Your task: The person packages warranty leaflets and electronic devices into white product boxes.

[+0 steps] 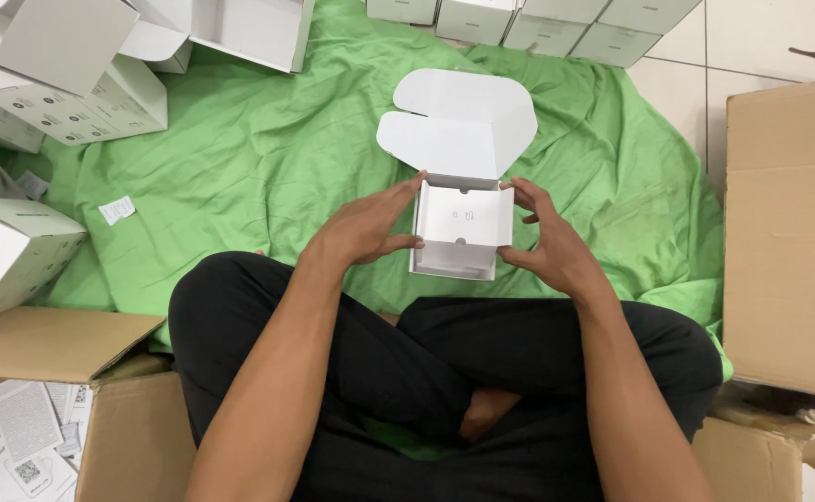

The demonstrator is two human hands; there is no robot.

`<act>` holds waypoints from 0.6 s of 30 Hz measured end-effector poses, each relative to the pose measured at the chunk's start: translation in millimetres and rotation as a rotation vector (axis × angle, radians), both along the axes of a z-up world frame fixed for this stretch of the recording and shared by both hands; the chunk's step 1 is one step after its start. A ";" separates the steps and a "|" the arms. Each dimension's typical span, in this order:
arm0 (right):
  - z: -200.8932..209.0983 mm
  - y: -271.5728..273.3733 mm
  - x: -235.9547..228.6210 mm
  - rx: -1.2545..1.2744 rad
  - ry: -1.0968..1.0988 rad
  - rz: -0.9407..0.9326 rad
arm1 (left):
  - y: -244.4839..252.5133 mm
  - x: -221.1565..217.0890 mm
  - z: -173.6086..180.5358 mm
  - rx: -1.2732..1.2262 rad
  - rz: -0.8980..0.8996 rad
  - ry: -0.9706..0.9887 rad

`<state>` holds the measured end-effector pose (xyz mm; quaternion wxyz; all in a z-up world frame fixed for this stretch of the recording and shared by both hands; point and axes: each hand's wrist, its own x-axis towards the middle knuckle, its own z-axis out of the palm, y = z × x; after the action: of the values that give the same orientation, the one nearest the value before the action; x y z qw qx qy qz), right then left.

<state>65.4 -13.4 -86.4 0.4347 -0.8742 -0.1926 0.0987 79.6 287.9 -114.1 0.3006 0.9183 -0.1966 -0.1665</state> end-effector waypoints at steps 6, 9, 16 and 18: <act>11.4 7.1 -2.1 -0.094 0.058 -0.054 | -0.6 0.5 1.7 0.010 -0.006 -0.004; 6.0 5.1 -2.2 -0.091 0.049 -0.053 | -0.9 -1.2 2.8 -0.006 -0.008 -0.037; 8.8 11.3 -3.9 -0.156 0.096 -0.070 | -4.9 -1.1 8.9 0.049 -0.025 -0.018; 8.3 13.8 -4.2 -0.185 0.100 -0.076 | -7.4 -0.7 13.6 0.127 -0.014 0.041</act>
<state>61.2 0.4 -78.1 0.3645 -0.9113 -0.1273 0.1430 78.8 280.5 -100.5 0.2448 0.9304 -0.1861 -0.1996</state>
